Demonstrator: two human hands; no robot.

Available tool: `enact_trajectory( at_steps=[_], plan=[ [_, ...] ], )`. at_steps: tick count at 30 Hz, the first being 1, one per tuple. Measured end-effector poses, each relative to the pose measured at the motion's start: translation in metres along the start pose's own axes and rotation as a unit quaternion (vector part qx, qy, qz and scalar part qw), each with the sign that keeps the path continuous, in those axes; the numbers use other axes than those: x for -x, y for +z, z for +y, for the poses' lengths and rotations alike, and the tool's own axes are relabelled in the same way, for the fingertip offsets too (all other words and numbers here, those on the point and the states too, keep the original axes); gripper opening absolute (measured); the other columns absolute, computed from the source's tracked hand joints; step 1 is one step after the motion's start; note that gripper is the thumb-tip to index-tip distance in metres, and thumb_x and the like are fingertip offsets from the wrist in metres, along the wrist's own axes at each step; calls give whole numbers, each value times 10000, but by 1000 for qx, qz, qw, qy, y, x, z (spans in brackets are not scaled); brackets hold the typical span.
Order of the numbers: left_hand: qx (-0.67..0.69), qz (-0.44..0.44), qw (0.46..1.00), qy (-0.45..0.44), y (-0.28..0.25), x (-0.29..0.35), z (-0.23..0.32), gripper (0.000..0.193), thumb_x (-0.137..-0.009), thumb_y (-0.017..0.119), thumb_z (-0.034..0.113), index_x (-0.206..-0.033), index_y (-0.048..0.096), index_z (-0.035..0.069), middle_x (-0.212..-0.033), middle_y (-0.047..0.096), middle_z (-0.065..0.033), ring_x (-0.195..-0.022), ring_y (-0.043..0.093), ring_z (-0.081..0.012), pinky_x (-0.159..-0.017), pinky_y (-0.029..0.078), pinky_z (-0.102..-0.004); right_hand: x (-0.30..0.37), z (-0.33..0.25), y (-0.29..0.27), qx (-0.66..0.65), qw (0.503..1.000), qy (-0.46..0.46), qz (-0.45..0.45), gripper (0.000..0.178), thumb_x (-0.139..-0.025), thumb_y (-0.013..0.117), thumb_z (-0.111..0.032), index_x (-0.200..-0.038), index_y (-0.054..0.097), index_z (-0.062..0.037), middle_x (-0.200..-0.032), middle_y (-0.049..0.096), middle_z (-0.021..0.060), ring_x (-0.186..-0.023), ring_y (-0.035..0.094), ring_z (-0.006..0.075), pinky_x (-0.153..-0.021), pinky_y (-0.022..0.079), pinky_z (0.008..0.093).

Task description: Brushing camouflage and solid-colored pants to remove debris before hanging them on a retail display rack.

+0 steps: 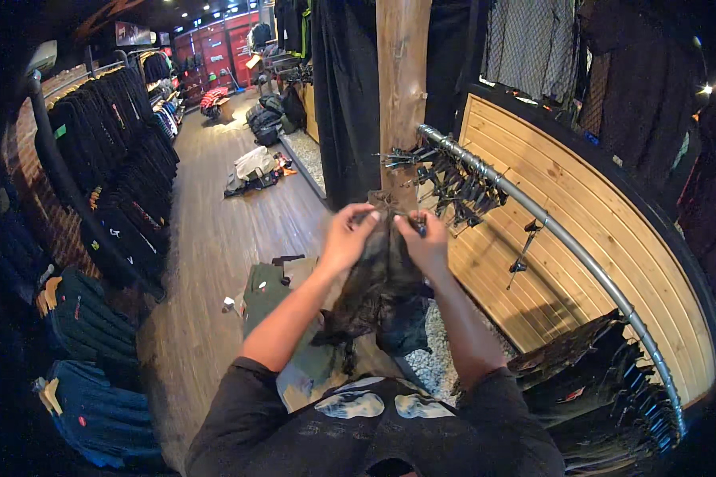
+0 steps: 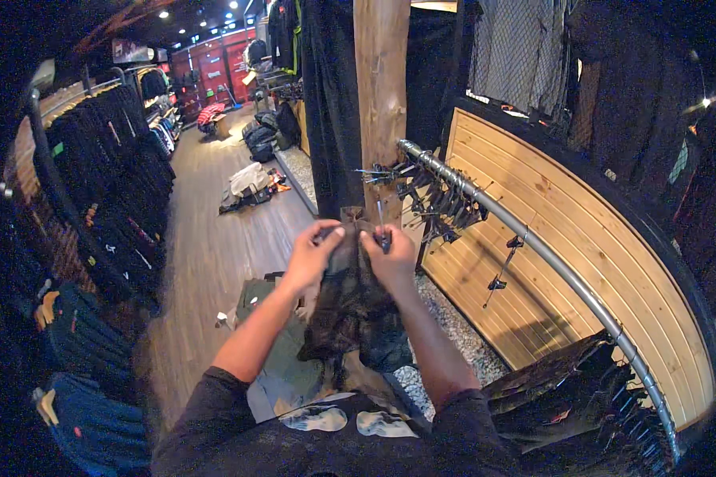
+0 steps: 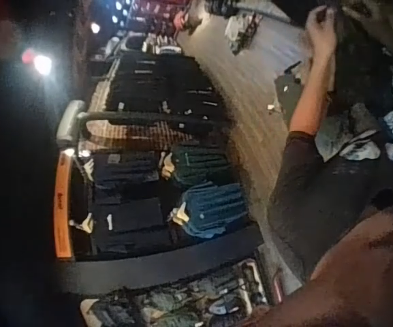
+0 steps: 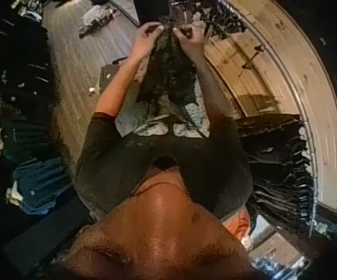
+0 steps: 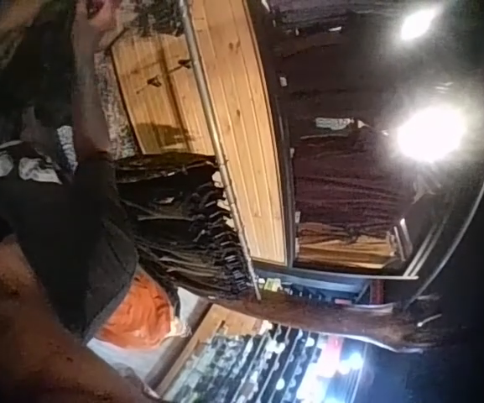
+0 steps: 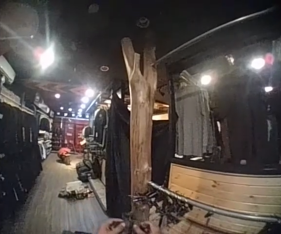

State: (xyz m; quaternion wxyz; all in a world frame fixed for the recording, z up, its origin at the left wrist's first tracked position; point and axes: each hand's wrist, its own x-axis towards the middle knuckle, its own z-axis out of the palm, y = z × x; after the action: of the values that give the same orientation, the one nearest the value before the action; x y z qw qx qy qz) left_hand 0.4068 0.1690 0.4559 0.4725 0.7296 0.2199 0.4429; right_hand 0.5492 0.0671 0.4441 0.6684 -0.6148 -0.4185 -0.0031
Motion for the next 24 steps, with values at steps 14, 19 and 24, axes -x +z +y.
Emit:
enact_trajectory(
  at_steps=[14, 19, 24],
  plan=[
    [36, 92, 991, 90, 57, 34, 3, 276, -1006, 528, 148, -1182, 641, -32, -1145, 612, -120, -1046, 584, -185, -897, 448, -292, 24, -9, 2, -4, 999, 37, 22, 230, -862, 753, -184, -943, 666, 13, -779, 651, 8, -711, 553, 55, -659, 467, 235],
    [73, 89, 993, 23, 52, 32, -5, 278, -1009, 515, 149, -1177, 644, -31, -1205, 588, -127, -1106, 571, -216, -957, 429, -309, 28, -26, 4, -40, 996, 84, -17, 218, -870, 747, -179, -946, 669, 9, -790, 656, -7, -691, 546, 51, -644, 460, 229],
    [66, 55, 996, 36, 58, 32, -11, 376, -1041, 468, 254, -1274, 583, -18, -1327, 528, -116, -1211, 515, -206, -1045, 376, -302, 33, 6, 17, -102, 994, 44, 7, 201, -876, 738, -170, -979, 668, -13, -830, 692, 13, -751, 600, 54, -679, 489, 244]
  ],
)
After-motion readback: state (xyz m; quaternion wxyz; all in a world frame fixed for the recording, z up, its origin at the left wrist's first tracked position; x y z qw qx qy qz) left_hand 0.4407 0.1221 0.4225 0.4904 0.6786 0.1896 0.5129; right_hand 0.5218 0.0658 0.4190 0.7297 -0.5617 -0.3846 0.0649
